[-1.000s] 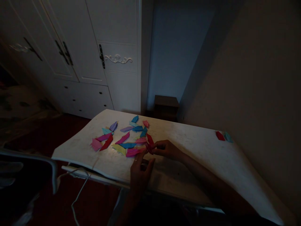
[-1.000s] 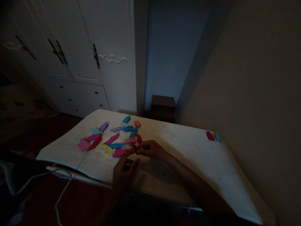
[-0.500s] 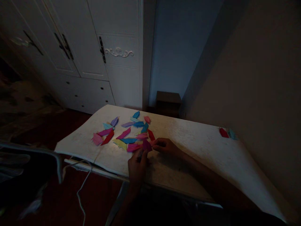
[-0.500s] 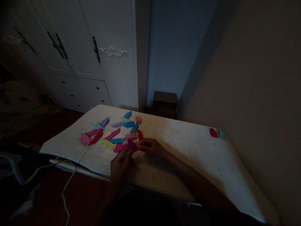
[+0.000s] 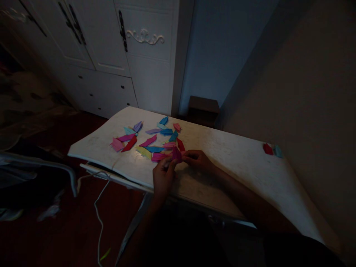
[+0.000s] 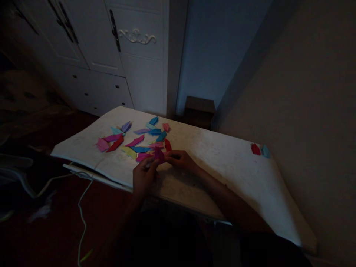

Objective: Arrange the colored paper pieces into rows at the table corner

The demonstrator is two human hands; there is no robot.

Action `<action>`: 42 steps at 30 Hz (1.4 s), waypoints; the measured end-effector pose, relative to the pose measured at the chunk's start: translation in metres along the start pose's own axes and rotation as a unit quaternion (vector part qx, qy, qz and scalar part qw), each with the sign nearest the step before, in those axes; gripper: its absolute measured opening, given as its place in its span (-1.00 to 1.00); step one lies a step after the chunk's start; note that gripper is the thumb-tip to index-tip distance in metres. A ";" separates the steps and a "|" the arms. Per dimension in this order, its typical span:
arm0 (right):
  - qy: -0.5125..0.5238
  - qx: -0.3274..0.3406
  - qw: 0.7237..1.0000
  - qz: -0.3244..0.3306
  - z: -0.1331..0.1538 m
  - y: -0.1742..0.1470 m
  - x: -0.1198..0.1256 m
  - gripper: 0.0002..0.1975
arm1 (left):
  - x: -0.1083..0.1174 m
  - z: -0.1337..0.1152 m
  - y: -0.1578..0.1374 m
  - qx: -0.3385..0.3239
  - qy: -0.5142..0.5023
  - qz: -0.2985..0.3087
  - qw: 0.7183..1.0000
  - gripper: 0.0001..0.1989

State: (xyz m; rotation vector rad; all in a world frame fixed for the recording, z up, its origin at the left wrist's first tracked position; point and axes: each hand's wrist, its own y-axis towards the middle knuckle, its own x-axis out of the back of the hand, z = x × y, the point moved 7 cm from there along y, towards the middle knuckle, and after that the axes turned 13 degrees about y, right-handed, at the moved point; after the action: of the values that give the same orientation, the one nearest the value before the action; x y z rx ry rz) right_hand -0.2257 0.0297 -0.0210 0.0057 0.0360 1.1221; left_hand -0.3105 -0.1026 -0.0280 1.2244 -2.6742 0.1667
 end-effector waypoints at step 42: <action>-0.044 0.027 0.998 -0.031 0.016 -0.003 0.032 -0.56 | 0.002 -0.009 0.007 -0.059 0.078 0.013 0.995 -0.56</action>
State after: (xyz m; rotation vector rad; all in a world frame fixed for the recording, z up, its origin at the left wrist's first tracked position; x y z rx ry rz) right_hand -0.2085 0.0570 -0.0057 0.1026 -0.0124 1.0583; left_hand -0.3157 -0.0978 -0.0186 1.0956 -2.5275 0.1024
